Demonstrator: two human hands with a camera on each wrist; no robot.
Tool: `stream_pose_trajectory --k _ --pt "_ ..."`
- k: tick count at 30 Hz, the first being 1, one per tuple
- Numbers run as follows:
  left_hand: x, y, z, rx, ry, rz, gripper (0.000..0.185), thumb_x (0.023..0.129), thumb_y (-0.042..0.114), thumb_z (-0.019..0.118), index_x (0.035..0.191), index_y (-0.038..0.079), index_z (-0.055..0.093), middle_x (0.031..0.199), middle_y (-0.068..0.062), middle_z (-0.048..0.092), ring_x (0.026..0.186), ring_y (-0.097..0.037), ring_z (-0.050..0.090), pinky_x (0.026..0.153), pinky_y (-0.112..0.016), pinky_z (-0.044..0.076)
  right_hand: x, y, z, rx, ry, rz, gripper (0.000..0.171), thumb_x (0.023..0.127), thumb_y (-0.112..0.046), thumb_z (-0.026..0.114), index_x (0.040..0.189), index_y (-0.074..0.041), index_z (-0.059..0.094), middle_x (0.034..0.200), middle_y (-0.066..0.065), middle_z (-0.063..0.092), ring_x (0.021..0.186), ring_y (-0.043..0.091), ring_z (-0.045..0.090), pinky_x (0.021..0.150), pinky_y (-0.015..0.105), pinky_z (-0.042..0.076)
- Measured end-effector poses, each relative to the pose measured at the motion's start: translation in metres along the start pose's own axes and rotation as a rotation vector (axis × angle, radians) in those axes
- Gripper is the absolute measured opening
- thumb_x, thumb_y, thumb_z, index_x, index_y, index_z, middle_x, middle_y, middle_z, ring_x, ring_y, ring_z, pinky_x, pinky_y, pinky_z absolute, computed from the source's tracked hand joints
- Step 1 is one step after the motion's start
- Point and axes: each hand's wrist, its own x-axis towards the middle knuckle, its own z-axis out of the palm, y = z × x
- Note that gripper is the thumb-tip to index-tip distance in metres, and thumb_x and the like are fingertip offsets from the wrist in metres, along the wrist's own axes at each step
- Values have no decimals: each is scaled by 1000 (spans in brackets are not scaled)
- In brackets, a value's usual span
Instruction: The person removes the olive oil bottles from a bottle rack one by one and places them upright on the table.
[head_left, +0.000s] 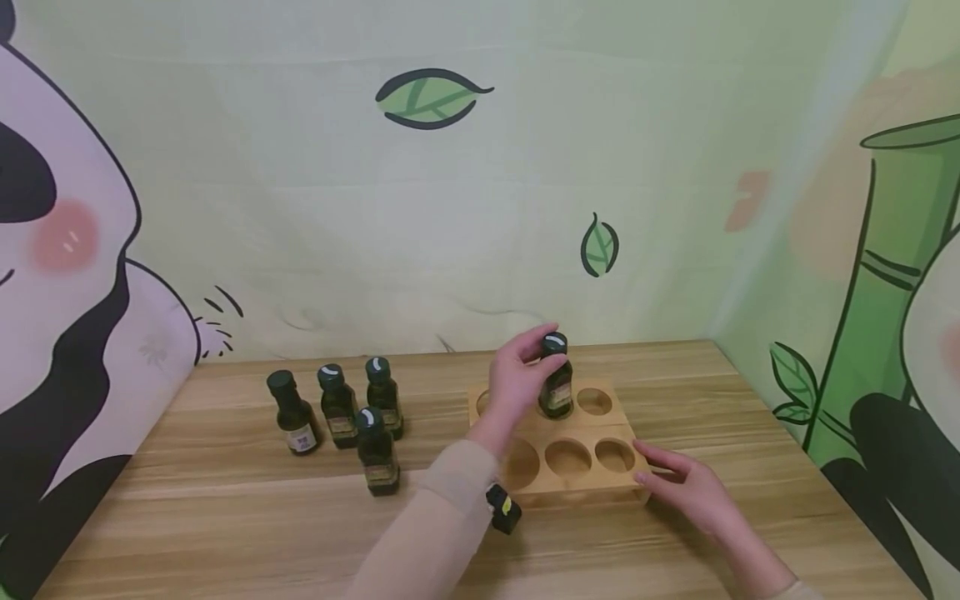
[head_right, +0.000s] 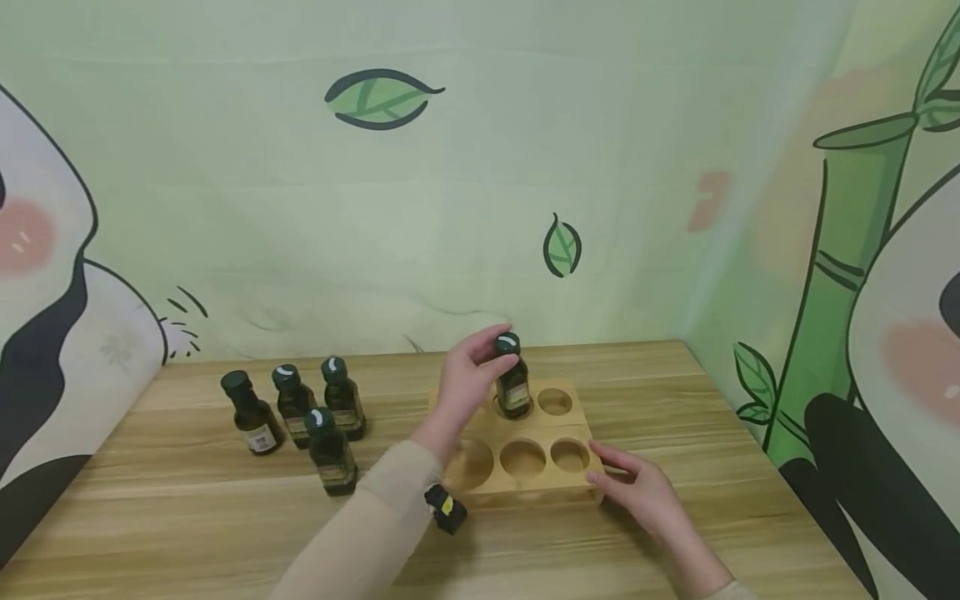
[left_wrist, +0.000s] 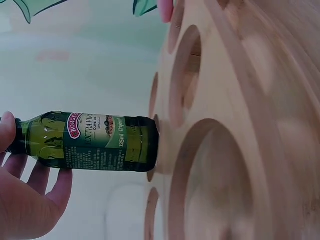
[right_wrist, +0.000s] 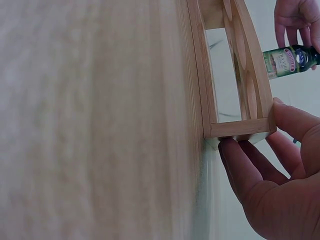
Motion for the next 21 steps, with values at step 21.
stream_pose_trajectory --k 21 --pt "-18 25 -16 -50 -58 -9 42 84 0 77 124 8 69 113 -13 71 103 -23 68 87 -32 55 0 3 1 14 -8 -8 56 92 -17 72 140 2 51 144 26 46 113 31 61 83 22 53"
